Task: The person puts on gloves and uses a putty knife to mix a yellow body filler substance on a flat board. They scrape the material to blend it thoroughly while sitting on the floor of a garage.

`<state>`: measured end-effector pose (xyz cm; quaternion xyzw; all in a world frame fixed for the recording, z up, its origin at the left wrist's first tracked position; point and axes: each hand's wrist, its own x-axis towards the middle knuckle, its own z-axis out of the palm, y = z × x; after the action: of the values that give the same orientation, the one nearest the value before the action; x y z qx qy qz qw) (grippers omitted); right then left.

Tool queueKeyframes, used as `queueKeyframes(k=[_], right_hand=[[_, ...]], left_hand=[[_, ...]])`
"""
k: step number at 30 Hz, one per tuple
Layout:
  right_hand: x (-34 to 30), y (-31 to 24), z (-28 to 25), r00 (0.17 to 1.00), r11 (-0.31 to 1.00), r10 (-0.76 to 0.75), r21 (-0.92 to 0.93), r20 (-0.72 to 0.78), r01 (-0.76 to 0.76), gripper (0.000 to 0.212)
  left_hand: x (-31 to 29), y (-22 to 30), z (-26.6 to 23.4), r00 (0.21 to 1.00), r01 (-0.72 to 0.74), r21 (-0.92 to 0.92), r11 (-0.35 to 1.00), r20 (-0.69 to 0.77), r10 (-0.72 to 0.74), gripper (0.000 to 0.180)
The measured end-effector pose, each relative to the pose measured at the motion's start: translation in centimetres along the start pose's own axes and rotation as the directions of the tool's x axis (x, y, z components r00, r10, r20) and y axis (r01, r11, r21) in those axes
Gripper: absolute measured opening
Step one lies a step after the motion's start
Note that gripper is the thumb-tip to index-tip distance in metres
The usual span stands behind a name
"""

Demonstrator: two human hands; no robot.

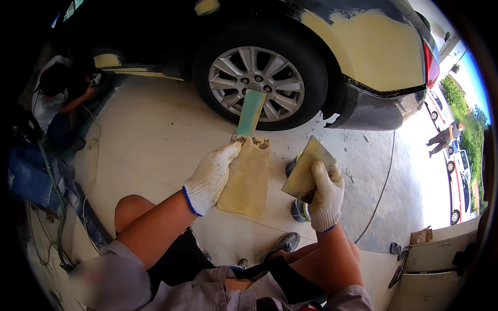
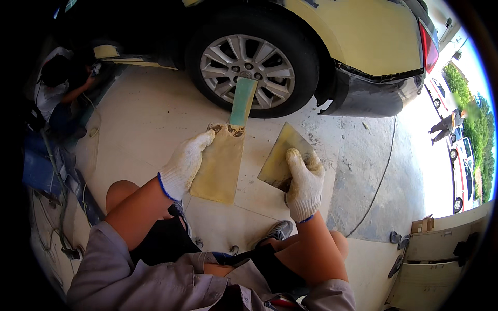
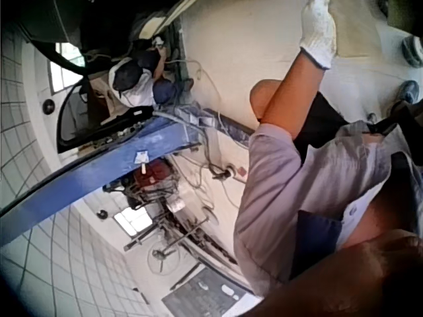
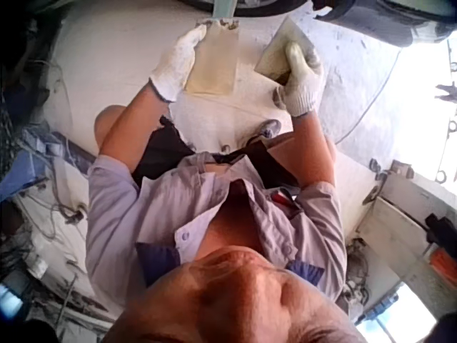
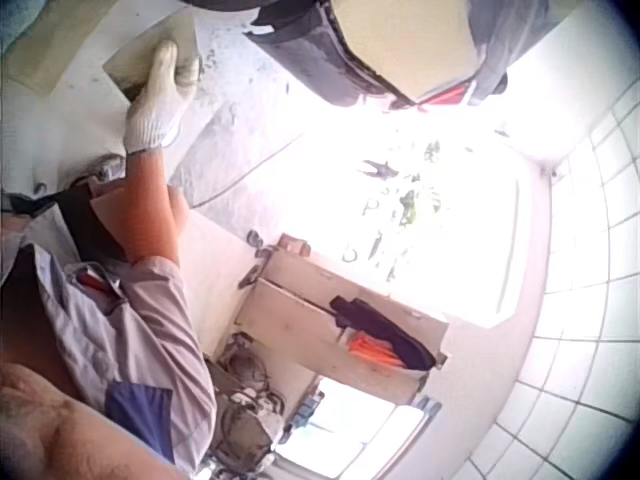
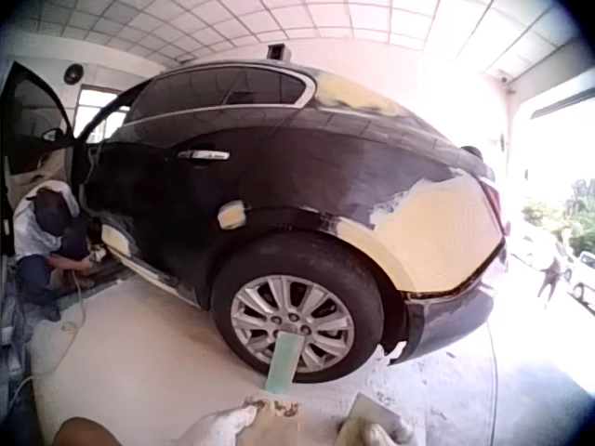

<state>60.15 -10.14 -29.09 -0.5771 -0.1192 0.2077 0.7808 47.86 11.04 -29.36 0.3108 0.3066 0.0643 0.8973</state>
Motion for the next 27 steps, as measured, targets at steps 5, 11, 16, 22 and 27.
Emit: queueKeyframes(k=[5,11,16,22,27], right_hand=[[-3.9,-0.1,1.7,0.392,-0.096,-0.290,-0.434,0.873,0.896,0.039],[3.4,2.1,-3.7,0.944,0.094,-0.107,-0.942,0.311,0.321,0.029],[-4.6,-0.4,1.6,0.577,-0.144,-0.170,-0.600,0.799,0.787,0.038],[3.0,1.5,-2.8,0.936,0.273,-0.174,-0.898,0.307,0.345,0.034],[-2.8,-0.5,0.4,0.640,0.030,-0.443,-0.703,0.628,0.710,0.037]], left_hand=[[2.5,0.4,-3.2,1.000,0.002,0.268,0.963,-0.013,0.001,0.032],[3.0,-0.6,-2.7,0.973,0.076,0.506,0.859,0.152,-0.176,0.030],[4.4,-1.3,-3.6,0.973,-0.041,0.441,0.896,0.223,-0.065,0.031],[3.2,-0.4,-2.0,0.979,0.039,0.582,0.812,0.139,-0.146,0.029],[2.4,-0.9,-1.9,0.984,0.029,0.294,0.955,0.160,-0.080,0.030]])
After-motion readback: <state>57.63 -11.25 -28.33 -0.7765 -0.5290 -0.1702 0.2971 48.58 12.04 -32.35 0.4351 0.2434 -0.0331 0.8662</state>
